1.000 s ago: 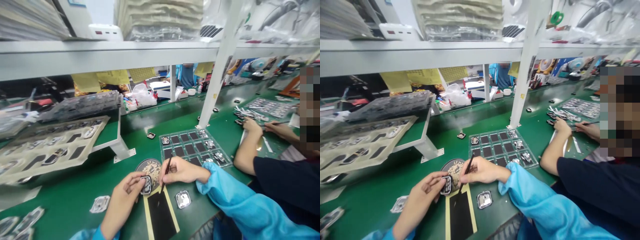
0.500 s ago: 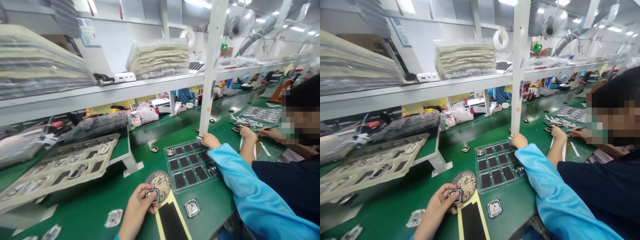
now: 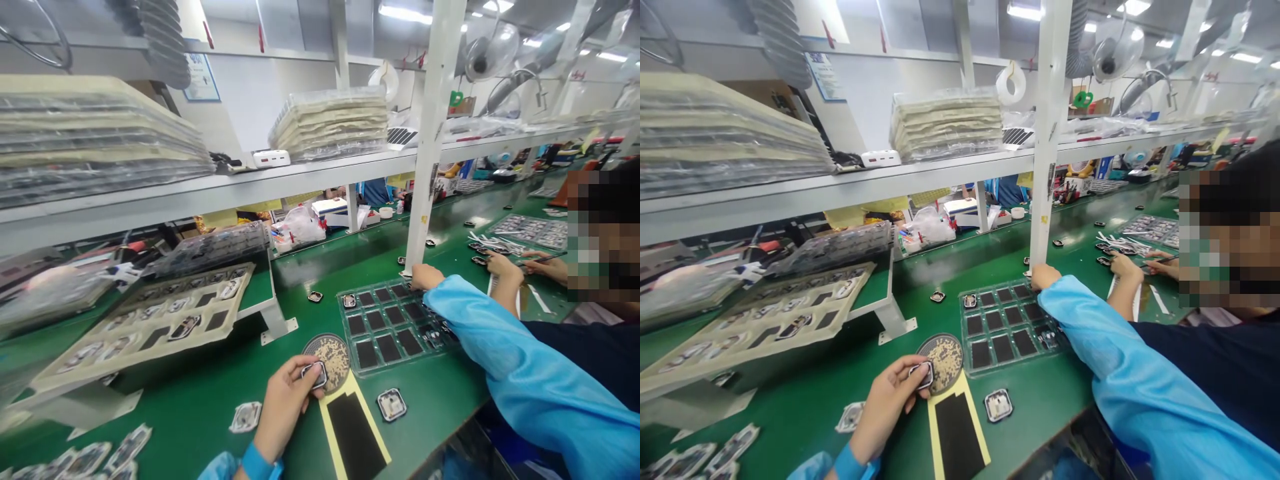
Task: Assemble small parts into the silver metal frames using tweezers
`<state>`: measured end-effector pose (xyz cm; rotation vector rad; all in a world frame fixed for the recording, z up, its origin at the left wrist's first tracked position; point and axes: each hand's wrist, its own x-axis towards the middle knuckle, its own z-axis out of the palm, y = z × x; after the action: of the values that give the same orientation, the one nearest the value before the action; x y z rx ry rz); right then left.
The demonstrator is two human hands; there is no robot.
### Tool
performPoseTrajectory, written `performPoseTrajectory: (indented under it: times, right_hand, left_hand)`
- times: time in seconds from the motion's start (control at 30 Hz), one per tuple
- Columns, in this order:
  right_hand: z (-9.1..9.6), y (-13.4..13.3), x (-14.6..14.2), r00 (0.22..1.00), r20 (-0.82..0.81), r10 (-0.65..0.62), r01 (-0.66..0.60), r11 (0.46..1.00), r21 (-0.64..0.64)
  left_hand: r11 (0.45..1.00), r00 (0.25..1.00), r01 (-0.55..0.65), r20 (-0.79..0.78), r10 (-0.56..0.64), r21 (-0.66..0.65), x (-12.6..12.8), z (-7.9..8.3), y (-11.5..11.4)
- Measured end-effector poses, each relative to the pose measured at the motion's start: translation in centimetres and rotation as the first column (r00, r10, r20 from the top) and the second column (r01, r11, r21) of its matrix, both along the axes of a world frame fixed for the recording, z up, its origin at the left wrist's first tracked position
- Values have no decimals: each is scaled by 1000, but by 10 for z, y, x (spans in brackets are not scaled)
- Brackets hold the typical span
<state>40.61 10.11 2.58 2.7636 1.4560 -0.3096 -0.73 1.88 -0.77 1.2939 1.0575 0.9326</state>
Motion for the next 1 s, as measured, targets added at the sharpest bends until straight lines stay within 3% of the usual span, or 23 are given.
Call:
performPoseTrajectory:
  times: [0.47,0.77,0.9,1.0]
  right_hand:
    - [7,-2,1,1000,24,7,-6,999,-49]
    - [17,-18,-9,998,-40,50,-45,990,130]
    - [32,-30,-25,964,-156,217,-165,942,292]
    - [35,-43,-59,842,-283,460,-321,848,423]
  left_hand:
    - [999,1000,-17,-15,17,-37,-3,5,-4]
    - [996,999,-26,-24,24,-81,-2,8,-7]
    - [997,998,-38,-54,34,-64,-3,9,-7]
    - [997,993,-50,-109,44,-52,-3,9,-8]
